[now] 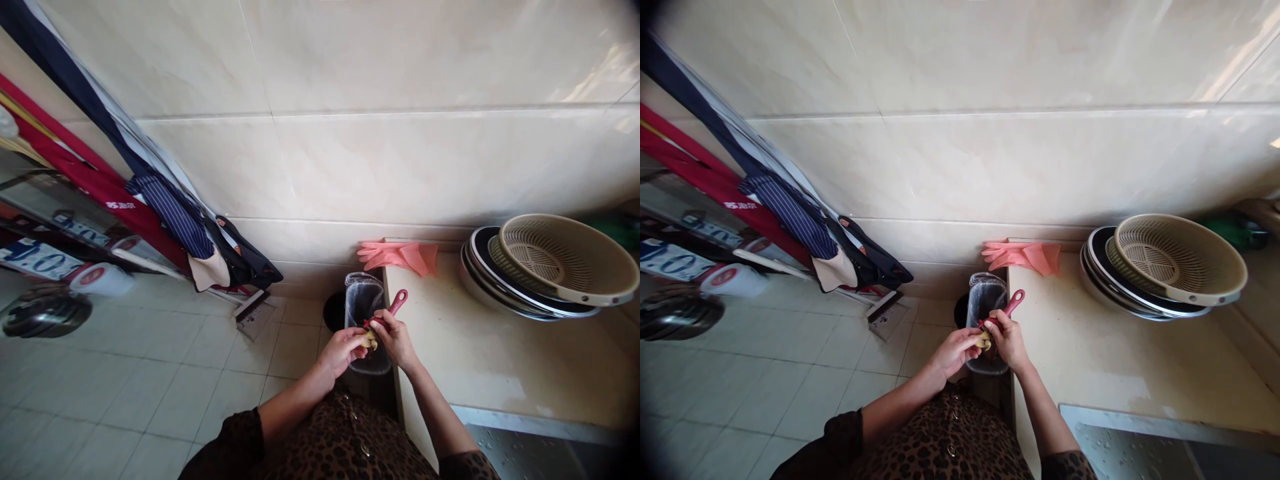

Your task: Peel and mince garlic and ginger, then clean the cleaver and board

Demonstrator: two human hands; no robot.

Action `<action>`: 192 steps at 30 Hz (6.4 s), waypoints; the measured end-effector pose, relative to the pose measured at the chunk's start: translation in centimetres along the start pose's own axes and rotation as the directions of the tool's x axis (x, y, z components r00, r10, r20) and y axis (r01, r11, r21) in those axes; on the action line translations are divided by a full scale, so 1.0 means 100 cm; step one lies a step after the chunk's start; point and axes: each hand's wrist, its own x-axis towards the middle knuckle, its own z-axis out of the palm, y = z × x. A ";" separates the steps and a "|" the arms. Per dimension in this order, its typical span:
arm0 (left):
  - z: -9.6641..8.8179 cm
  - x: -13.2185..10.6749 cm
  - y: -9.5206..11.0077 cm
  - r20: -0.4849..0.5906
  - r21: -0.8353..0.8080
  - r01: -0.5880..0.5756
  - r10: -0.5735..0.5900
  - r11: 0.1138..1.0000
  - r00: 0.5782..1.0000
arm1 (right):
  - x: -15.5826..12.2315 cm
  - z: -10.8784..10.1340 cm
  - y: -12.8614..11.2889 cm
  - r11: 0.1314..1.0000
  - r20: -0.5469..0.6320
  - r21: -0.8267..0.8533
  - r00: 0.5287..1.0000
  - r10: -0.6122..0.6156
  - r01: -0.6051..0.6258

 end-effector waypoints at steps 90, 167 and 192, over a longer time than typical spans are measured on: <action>0.012 -0.007 0.010 -0.197 -0.041 -0.161 0.150 0.986 0.969 | -0.006 0.005 -0.011 0.996 -0.167 -0.044 0.982 -0.089 0.082; 0.011 -0.007 0.011 -0.055 -0.069 -0.103 0.099 0.992 0.994 | -0.005 0.014 -0.012 0.928 -0.020 -0.322 0.979 -0.204 0.187; 0.002 -0.003 -0.004 -0.063 -0.304 -0.012 -0.008 0.953 0.998 | -0.009 0.019 -0.018 0.968 -0.118 -0.229 0.984 -0.131 0.101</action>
